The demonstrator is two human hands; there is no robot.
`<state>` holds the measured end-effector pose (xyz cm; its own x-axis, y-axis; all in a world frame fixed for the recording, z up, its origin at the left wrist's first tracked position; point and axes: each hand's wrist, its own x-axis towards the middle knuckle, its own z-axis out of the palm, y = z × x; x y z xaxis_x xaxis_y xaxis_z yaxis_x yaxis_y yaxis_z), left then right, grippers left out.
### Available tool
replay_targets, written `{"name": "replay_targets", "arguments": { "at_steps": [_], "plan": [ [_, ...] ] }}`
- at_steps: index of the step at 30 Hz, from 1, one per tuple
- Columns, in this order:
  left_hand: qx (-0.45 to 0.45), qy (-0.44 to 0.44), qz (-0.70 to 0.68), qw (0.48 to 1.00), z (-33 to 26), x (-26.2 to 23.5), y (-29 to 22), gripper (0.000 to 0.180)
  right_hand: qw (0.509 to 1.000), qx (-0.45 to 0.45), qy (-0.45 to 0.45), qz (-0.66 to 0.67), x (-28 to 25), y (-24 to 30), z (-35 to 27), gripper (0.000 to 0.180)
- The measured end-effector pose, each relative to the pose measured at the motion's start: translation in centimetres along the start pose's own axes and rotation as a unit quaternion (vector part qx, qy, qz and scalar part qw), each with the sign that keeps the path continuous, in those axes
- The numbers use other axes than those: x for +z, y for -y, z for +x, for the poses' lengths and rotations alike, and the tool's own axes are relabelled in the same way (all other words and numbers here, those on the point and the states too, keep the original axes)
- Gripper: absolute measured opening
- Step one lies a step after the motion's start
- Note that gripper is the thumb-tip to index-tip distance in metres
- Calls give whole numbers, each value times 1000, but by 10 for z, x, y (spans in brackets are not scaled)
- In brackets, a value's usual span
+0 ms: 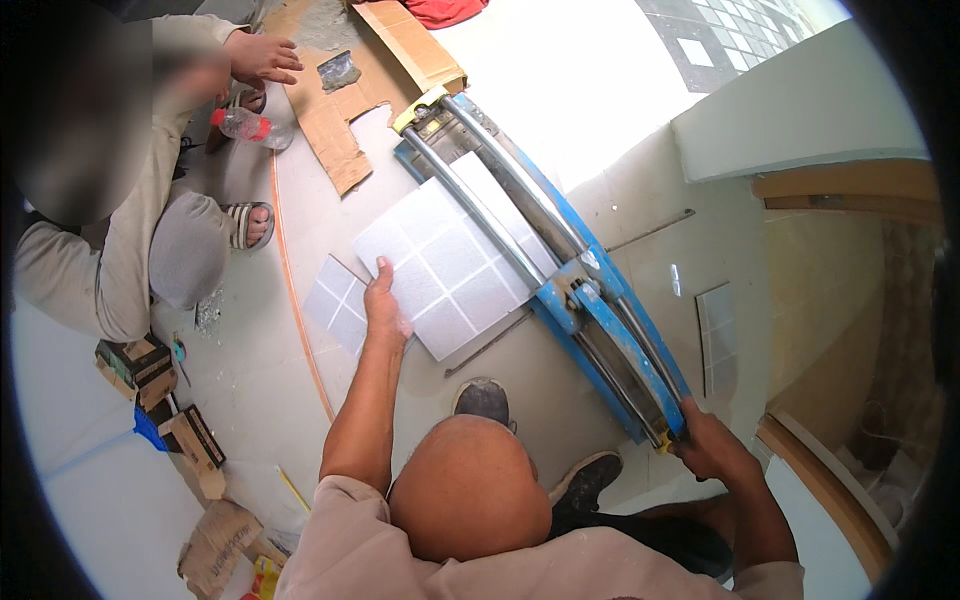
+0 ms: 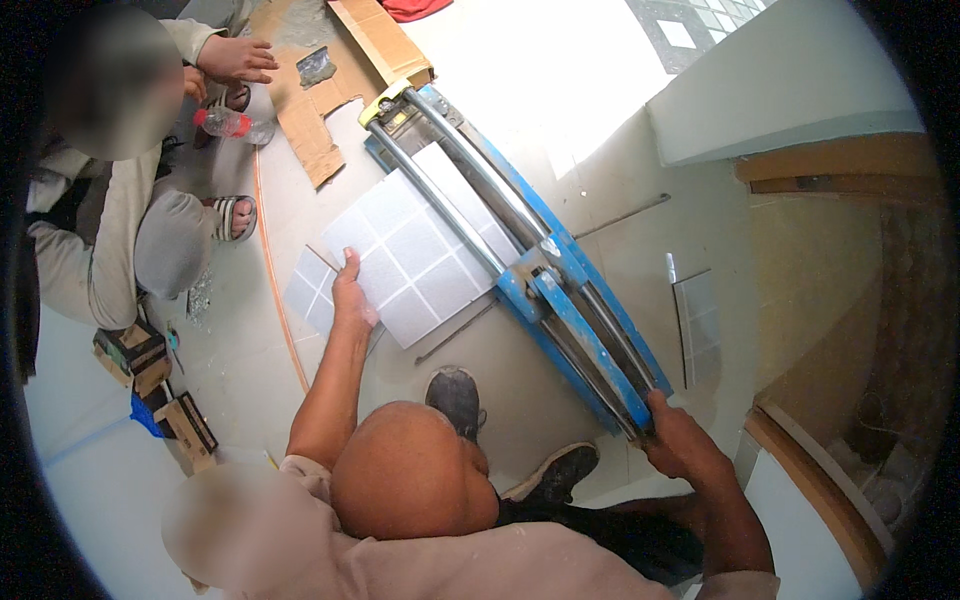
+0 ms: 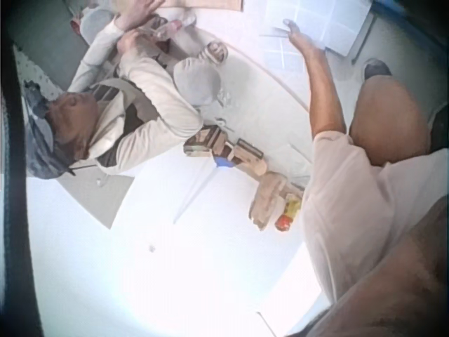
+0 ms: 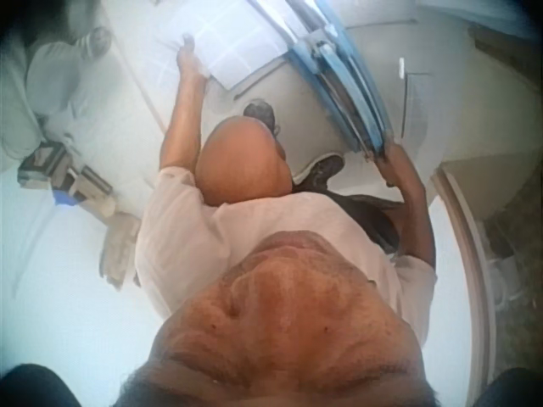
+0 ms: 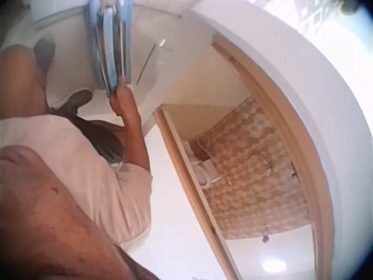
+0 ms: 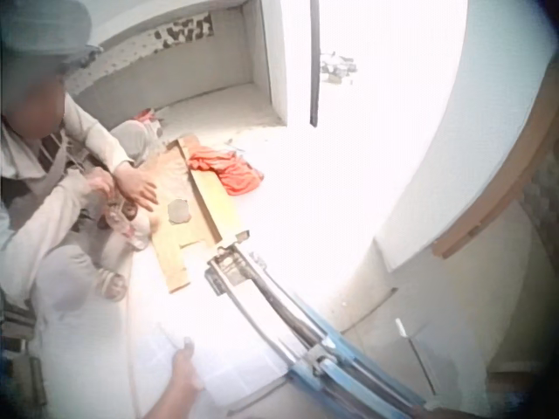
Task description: The person uses a manual tile cutter to score and break a sheet of mosaic tiles, then sets the cut tile aside and picks up another tile to continue.
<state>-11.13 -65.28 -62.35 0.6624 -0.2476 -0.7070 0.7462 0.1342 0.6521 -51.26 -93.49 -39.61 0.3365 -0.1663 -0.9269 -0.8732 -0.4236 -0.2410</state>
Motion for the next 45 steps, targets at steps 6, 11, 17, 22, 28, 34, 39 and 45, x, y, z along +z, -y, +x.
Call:
{"name": "replay_targets", "arguments": {
  "at_steps": [6,11,17,22,28,34,39,45],
  "plan": [
    [-10,20,-17,1000,32,47,31,62,997,-30,-73,24,16,-11,4,48],
    [2,-17,0,1000,29,81,35,63,968,-103,-219,62,37,-7,7,39],
    [20,-57,-13,998,23,81,43,63,953,-57,-239,180,51,4,15,38],
    [-2,-48,-21,999,20,90,35,62,944,-116,-249,183,29,39,28,37],
    [-1,-58,7,998,33,83,45,61,972,-103,-141,158,-32,114,31,51],
    [9,-49,-8,999,33,91,49,70,926,-223,-20,304,-79,153,43,42],
    [15,-126,8,992,40,99,56,81,936,-175,11,305,-91,174,43,42],
    [26,-140,50,989,26,115,52,88,933,-191,-39,302,-70,156,40,33]
  ]
}}
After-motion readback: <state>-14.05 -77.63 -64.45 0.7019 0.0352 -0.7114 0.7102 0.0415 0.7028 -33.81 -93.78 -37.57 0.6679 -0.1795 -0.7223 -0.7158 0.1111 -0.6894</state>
